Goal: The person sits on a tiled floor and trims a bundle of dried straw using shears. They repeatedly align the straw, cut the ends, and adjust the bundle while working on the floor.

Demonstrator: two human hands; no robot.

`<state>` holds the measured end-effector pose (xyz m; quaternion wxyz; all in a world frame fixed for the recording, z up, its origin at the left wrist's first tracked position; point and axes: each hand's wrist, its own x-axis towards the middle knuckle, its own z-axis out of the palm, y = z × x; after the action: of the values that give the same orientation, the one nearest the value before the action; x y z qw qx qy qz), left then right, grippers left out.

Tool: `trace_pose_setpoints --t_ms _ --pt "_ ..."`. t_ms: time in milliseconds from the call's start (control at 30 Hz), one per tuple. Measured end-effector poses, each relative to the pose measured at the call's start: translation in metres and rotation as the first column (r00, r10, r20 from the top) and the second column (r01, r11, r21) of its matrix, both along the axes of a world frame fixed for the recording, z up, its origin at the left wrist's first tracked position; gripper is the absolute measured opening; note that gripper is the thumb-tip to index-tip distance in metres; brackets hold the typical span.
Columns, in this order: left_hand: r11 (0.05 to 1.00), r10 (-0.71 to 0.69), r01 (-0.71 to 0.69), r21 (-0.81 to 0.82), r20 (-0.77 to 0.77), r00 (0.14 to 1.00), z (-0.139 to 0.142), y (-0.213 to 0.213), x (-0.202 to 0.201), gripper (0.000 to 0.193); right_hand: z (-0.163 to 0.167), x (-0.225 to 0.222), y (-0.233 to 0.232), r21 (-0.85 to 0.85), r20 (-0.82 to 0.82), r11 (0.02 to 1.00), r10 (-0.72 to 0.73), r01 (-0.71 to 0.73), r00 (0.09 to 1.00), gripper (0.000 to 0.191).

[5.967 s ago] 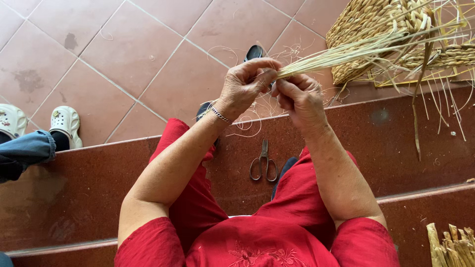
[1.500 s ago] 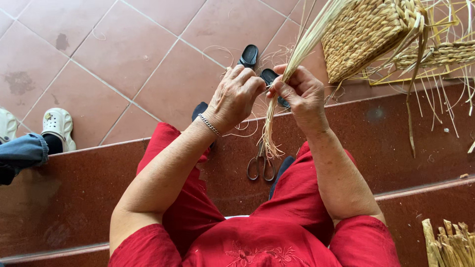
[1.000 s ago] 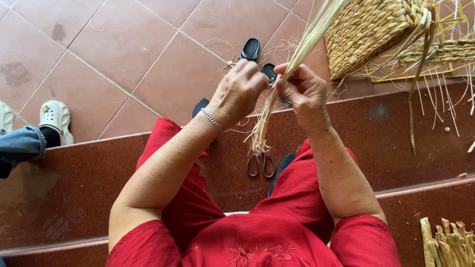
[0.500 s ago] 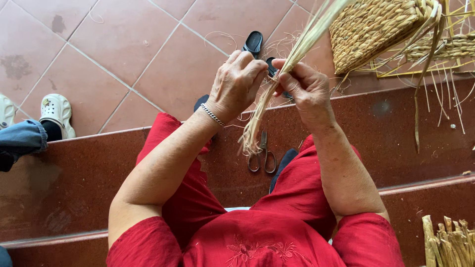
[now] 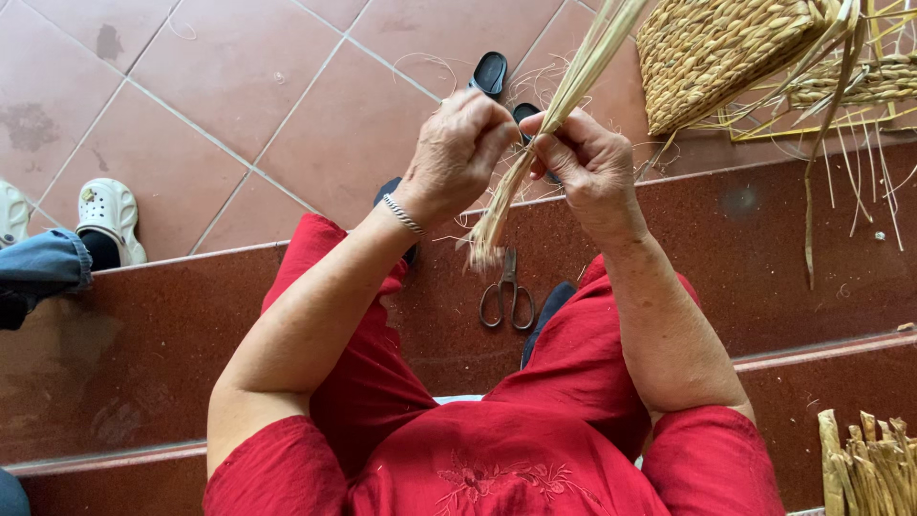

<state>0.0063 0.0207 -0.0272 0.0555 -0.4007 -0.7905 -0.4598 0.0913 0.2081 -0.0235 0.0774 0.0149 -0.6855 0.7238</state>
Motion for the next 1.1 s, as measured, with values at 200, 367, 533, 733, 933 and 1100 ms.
trace_pose_setpoints --t_ms 200,367,533,733,933,1100 --pt "0.964 0.013 -0.106 -0.243 -0.355 0.935 -0.008 0.005 -0.001 0.008 0.003 0.0 -0.002 0.038 0.009 0.999 -0.025 0.025 1.0 0.018" --pt "0.937 -0.175 0.039 -0.347 -0.369 0.913 -0.001 -0.003 0.009 0.014 0.004 0.0 -0.001 0.06 -0.011 0.997 -0.053 0.054 0.999 0.019" --pt "0.959 -0.177 0.102 -0.265 -0.276 0.945 0.006 0.0 0.003 0.019 0.004 -0.002 -0.003 0.11 -0.059 0.993 0.051 -0.044 0.997 0.024" --pt "0.972 -0.045 -0.022 -0.232 -0.277 0.96 -0.002 0.0 -0.001 0.022 0.0 0.001 -0.001 -0.058 0.001 0.998 0.025 -0.025 1.0 0.023" --pt "0.979 -0.139 0.121 -0.164 -0.101 0.985 0.001 -0.001 0.009 0.016 -0.01 0.001 0.0 -0.108 -0.029 0.994 0.023 -0.026 0.999 0.013" --pt "0.978 -0.208 0.208 0.004 -0.065 0.976 -0.001 -0.007 0.017 0.01 -0.016 0.008 0.007 -0.135 -0.112 0.989 0.049 -0.064 0.993 0.016"
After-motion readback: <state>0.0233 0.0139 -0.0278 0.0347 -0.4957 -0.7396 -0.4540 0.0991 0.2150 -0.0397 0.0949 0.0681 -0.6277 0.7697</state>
